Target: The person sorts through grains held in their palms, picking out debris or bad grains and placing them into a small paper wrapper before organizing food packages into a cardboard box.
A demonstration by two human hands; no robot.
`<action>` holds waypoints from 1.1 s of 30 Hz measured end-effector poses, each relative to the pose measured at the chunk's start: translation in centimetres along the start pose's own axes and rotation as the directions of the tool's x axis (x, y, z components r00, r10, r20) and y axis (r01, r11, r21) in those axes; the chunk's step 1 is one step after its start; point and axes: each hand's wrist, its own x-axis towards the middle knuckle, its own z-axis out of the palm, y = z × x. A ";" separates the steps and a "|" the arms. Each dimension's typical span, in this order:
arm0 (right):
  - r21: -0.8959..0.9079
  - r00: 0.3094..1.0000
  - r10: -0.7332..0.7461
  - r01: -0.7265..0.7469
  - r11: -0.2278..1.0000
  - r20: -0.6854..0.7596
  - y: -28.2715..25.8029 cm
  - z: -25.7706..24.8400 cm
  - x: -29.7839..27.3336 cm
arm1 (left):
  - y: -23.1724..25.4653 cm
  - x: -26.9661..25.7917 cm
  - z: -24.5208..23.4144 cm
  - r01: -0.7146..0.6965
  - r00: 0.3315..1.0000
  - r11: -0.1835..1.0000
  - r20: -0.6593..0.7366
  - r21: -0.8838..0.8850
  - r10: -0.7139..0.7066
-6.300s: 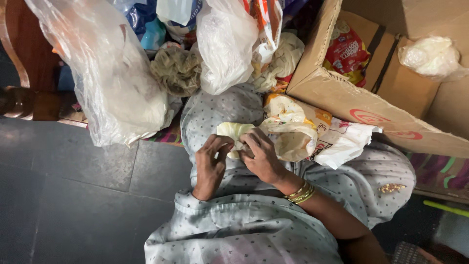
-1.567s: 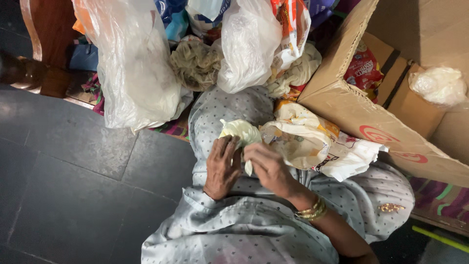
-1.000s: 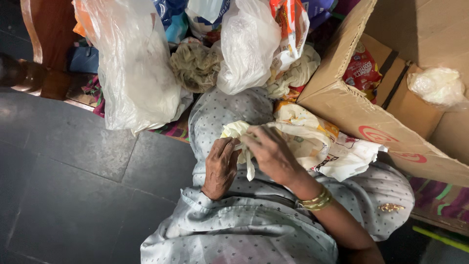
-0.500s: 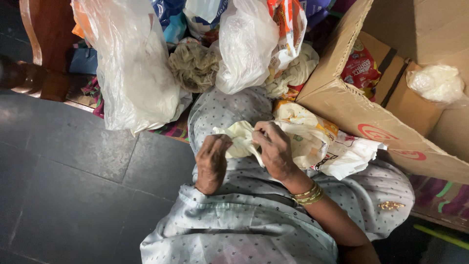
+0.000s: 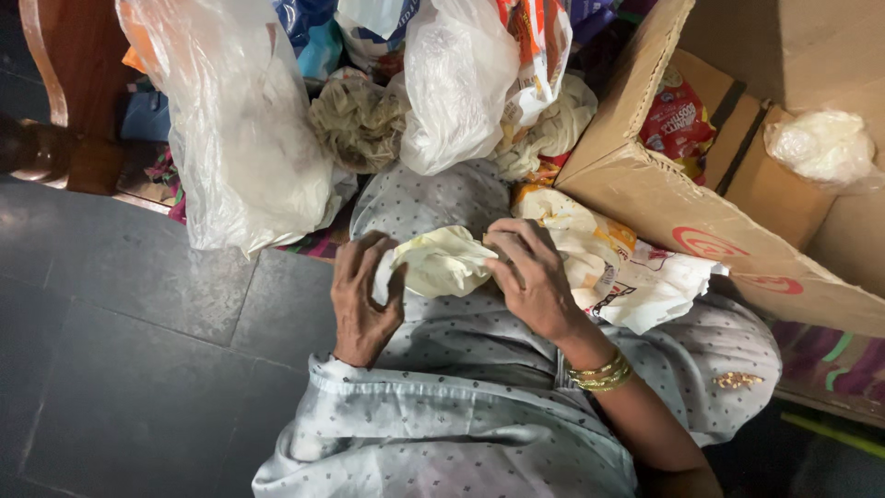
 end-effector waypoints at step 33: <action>0.790 0.885 0.464 -0.309 0.530 0.035 4.5 2.0 -1.9 | -0.7 0.1 3.3 0.196 0.968 0.598 0.054 -0.777 -0.247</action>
